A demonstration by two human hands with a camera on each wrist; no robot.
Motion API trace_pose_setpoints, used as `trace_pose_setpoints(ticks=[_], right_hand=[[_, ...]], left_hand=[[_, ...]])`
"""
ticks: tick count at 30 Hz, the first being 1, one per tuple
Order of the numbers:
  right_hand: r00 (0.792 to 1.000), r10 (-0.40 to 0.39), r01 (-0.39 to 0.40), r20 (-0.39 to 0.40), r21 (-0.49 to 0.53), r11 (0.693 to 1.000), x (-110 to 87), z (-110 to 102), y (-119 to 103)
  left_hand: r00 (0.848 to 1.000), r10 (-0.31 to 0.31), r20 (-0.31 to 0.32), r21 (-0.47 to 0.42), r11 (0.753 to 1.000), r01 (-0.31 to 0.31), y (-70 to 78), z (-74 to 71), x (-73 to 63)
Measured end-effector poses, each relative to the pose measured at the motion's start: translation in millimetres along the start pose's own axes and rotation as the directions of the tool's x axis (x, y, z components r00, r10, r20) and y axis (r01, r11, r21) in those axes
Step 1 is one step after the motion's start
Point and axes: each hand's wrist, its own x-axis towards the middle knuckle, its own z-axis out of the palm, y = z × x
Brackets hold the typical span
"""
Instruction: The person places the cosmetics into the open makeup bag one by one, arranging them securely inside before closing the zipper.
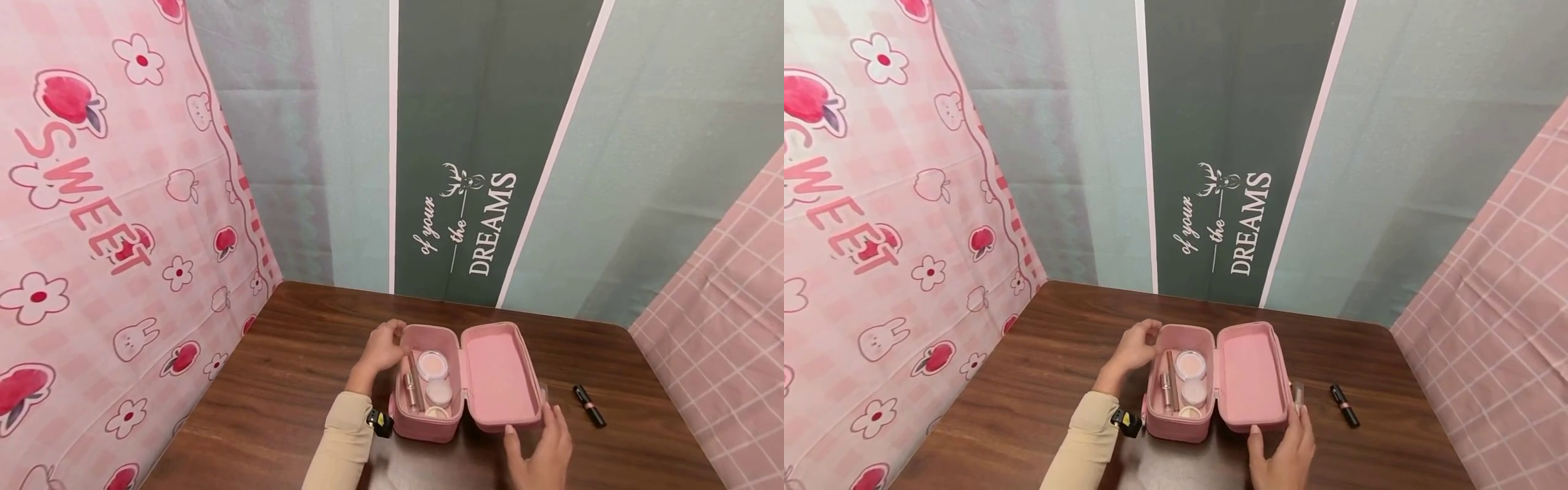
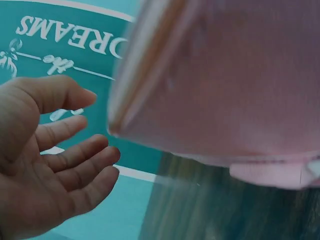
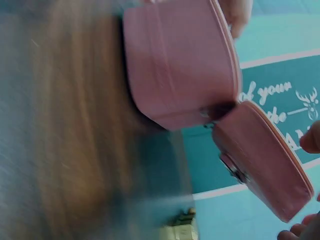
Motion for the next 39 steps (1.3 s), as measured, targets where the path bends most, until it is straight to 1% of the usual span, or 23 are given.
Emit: trace_pose_setpoints(ticks=[3, 6, 9, 11, 14, 19, 23, 27, 29, 31, 35, 37, 38, 39], right_hand=[[0.997, 0.07, -0.07, 0.013, -0.009, 0.997, -6.7, 2, -5], [0.994, 0.105, -0.105, 0.021, -0.004, 0.994, -10.8, 3, -7], [0.996, 0.093, -0.094, 0.01, 0.008, 0.996, -13.5, 5, -7], [0.997, 0.082, -0.083, 0.002, 0.017, 0.996, -15.0, 6, -6], [0.997, 0.075, -0.075, -0.002, 0.021, 0.997, -15.7, 7, -6], [0.994, 0.105, -0.105, 0.009, 0.018, 0.994, -15.3, 6, -7], [0.991, 0.132, -0.133, 0.021, 0.016, 0.991, -14.3, 5, -7], [0.986, 0.163, -0.163, 0.044, 0.016, 0.986, -11.3, 6, -5], [0.985, 0.161, -0.163, 0.059, 0.031, 0.986, -8.0, 6, -3], [0.989, 0.137, -0.14, 0.061, 0.054, 0.989, -3.4, 8, 2], [0.993, 0.108, -0.112, 0.057, 0.085, 0.99, 6.2, 9, 11], [0.99, 0.123, -0.129, 0.067, 0.08, 0.988, 11.0, 9, 15], [0.988, 0.135, -0.141, 0.076, 0.078, 0.987, 13.7, 9, 17], [0.986, 0.142, -0.149, 0.083, 0.077, 0.986, 16.6, 10, 18]], left_hand=[[1.0, -0.013, 0.018, -0.074, 0.997, 0.014, -6.6, 1.1, 3.7], [0.998, -0.042, 0.049, -0.131, 0.99, 0.048, -14.1, 5.9, 5.3], [0.995, -0.072, 0.066, -0.172, 0.982, 0.082, -20.9, 12.1, 4.9], [0.994, -0.087, 0.061, -0.193, 0.976, 0.097, -24.4, 14.4, 3.8], [0.993, -0.105, 0.058, -0.217, 0.969, 0.115, -25.9, 15.4, 2.5], [0.989, -0.128, 0.078, -0.238, 0.961, 0.143, -26.0, 15.7, 2.0], [0.99, -0.117, 0.08, -0.263, 0.955, 0.134, -26.8, 15.8, 1.6], [0.99, -0.114, 0.082, -0.319, 0.938, 0.135, -28.7, 15.0, -1.6], [0.991, -0.113, 0.075, -0.345, 0.929, 0.132, -30.5, 15.3, -4.5], [0.992, -0.112, 0.065, -0.368, 0.921, 0.128, -32.1, 16.2, -8.0], [0.994, -0.103, 0.036, -0.433, 0.895, 0.108, -32.2, 20.4, -16.5], [0.995, -0.094, 0.012, -0.474, 0.876, 0.089, -28.8, 21.7, -21.5], [0.995, -0.096, -0.001, -0.494, 0.865, 0.083, -25.1, 21.3, -24.4], [0.996, -0.09, -0.021, -0.505, 0.861, 0.067, -20.5, 20.0, -27.7]])
